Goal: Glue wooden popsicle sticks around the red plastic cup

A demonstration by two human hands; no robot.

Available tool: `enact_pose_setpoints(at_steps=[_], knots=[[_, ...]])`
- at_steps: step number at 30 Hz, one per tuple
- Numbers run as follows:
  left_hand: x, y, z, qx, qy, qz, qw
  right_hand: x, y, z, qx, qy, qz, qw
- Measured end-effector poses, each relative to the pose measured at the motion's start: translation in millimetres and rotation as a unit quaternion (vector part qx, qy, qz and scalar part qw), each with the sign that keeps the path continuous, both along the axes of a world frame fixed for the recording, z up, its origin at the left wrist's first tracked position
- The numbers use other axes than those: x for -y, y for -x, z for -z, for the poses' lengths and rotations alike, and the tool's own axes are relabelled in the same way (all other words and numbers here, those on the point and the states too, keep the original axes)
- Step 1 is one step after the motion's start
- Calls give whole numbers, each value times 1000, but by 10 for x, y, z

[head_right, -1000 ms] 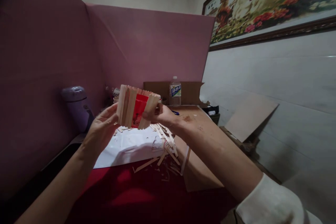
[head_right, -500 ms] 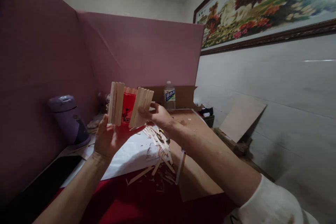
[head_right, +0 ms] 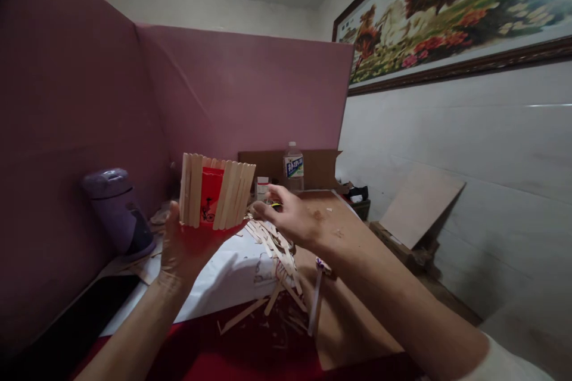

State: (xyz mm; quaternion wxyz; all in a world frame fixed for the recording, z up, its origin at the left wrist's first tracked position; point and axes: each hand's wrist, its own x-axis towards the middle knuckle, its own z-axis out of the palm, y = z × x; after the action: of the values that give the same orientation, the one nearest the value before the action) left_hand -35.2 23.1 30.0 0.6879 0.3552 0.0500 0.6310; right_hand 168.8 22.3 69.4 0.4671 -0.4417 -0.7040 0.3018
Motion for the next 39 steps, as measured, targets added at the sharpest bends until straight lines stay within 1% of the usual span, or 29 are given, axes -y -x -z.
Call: enact_pose_setpoints(at_steps=[2,3,4,6,7,9,12,13,15,18,21,22,24,27,29,31,34,37,39], knots=[[-21,23,66,11,20,2,1000,83,-353,122,101,-29,76,992],[-27,32,88,15,28,-2,999,140,-541,194,156,-32,99,982],[-32,40,102,19,34,-5,999,205,-721,272,206,-29,113,972],[-37,46,113,27,51,-7,998,343,-1022,442,294,23,109,949],[-39,46,115,31,62,-2,998,407,-1130,529,324,40,109,939],[-42,37,121,40,79,13,996,506,-1256,689,369,53,124,919],[-41,17,146,46,82,22,995,557,-1280,849,407,78,143,899],[-40,12,157,45,82,16,996,551,-1270,879,409,82,141,898],[-36,8,180,40,87,2,995,525,-1258,913,395,73,126,907],[-32,10,208,37,101,2,994,483,-1296,930,343,58,98,932],[-31,3,231,35,106,9,994,469,-1374,913,256,72,95,959],[-30,-4,239,34,107,10,994,473,-1396,898,215,83,99,968],[-25,-25,253,30,114,13,993,501,-1416,852,126,127,110,978],[-1,-74,272,27,136,25,990,587,-1372,754,-2,209,127,970],[22,-116,284,26,158,29,987,659,-1301,684,-81,230,118,963],[43,-164,300,22,174,23,984,725,-1211,620,-138,255,100,952],[63,-230,332,13,194,10,981,800,-1058,535,-148,292,45,944],[79,-276,355,12,218,12,976,854,-877,449,-108,292,-16,950],[96,-295,356,16,231,18,973,878,-737,389,-77,296,-38,951]])
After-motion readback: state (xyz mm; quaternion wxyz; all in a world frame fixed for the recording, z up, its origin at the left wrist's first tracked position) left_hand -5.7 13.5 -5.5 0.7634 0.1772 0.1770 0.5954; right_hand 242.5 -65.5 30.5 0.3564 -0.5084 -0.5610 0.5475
